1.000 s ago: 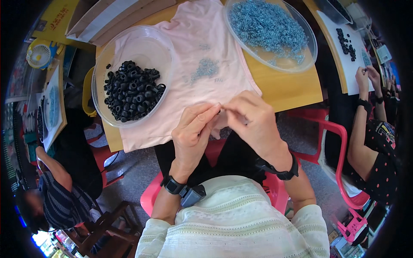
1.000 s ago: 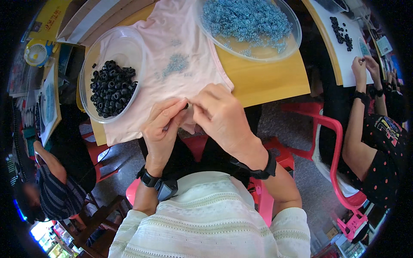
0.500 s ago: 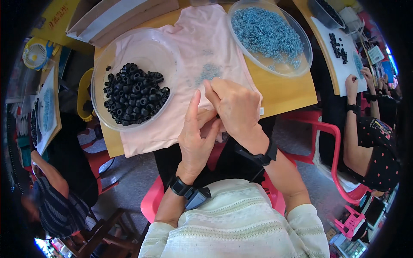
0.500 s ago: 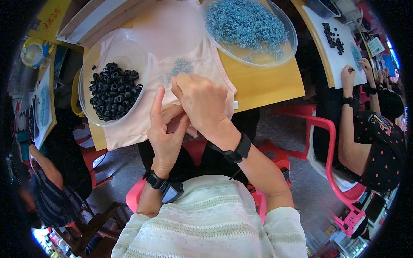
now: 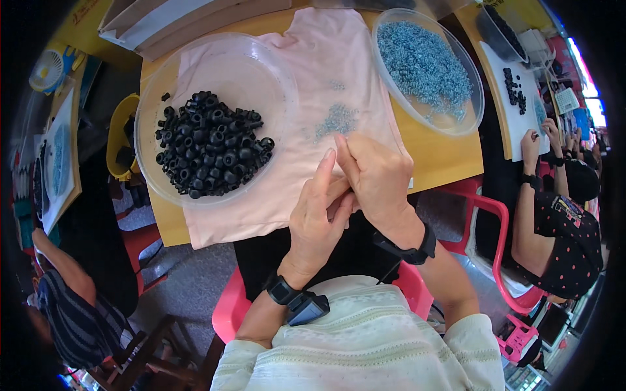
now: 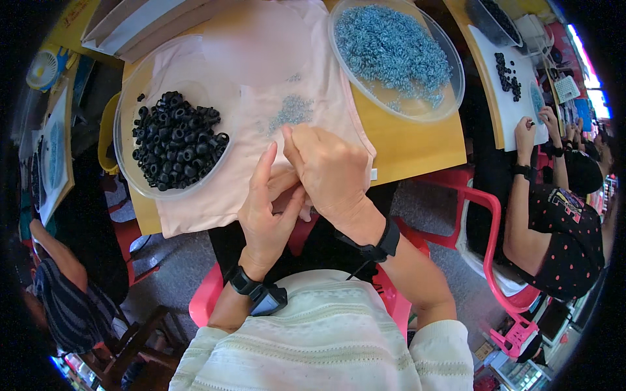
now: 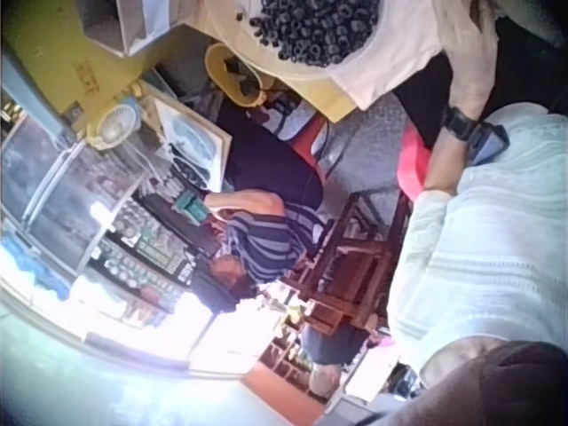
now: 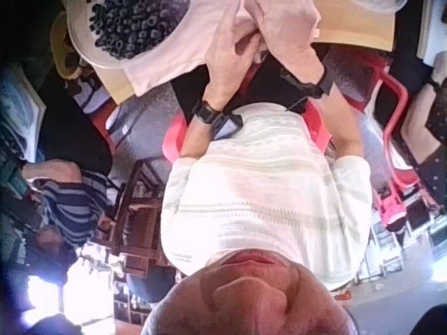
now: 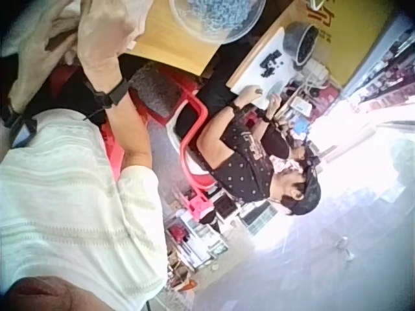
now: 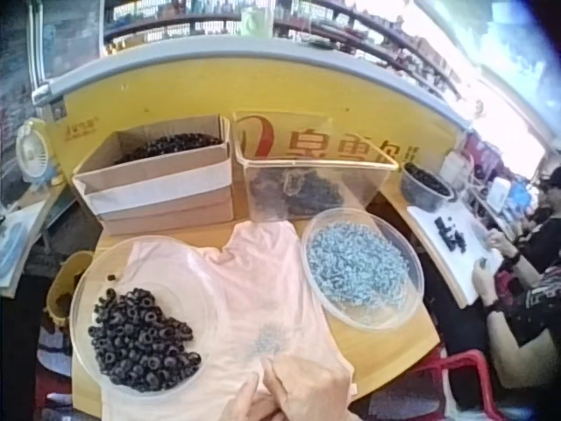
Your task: Assembling small blue beads into black rubber gasket rings.
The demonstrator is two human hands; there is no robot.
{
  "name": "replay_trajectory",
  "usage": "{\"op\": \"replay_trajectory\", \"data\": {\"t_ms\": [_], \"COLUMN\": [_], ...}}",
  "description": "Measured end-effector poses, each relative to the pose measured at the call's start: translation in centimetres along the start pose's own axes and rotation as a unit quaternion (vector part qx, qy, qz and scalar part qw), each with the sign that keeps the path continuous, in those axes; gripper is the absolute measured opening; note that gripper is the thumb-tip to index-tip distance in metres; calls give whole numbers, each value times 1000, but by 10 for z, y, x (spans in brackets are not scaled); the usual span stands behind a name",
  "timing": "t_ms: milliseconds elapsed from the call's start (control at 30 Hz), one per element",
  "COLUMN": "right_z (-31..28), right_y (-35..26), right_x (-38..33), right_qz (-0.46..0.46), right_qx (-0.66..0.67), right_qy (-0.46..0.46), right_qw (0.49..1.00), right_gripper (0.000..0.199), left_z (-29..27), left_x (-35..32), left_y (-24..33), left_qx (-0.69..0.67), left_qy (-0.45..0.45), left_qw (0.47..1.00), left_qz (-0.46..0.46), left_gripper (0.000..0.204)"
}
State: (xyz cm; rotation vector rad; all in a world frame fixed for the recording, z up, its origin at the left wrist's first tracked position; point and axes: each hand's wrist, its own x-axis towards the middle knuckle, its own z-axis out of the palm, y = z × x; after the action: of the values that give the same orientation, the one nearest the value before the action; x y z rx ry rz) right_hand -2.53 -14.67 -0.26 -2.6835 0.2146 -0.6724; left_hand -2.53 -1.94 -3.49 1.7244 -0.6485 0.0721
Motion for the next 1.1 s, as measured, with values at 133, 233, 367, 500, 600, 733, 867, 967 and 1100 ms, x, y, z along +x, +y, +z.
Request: {"op": "replay_trajectory", "data": {"t_ms": [133,233,367,500,600,733,867,967,1100], "right_z": [-4,-5,1,3,5,2,4,3,2], "right_y": [-2,-7,-6,-3,-2,-1,-1,-1,-1], "right_x": [0,4,8,6,4,1,2,-1,1], "right_qz": [-18,-29,-5,17,22,34,34,44,56], "right_qx": [-23,6,44,89,94,85,68,73,87], "right_qy": [-11,-16,11,-14,-35,-74,-77,-92,-70], "right_qw": [1000,999,999,996,995,993,994,992,992], "right_gripper": [19,17,31,32,24,11,14,18,25], "left_z": [0,-1,0,-1,-1,-6,-6,-6,-6], "left_x": [0,3,8,6,7,4,5,4,7], "left_y": [5,6,6,6,4,7,2,4,8], "left_qx": [-3,9,10,11,18,31,46,53,36], "left_qy": [-5,-3,-1,-2,1,-29,-32,-33,-27], "left_qw": [999,999,1000,1000,1000,998,998,998,999], "left_qz": [-31,-37,-22,-26,-17,-54,-14,-17,-19], "left_gripper": [77,78,77,74,73,70,72,72,71]}}
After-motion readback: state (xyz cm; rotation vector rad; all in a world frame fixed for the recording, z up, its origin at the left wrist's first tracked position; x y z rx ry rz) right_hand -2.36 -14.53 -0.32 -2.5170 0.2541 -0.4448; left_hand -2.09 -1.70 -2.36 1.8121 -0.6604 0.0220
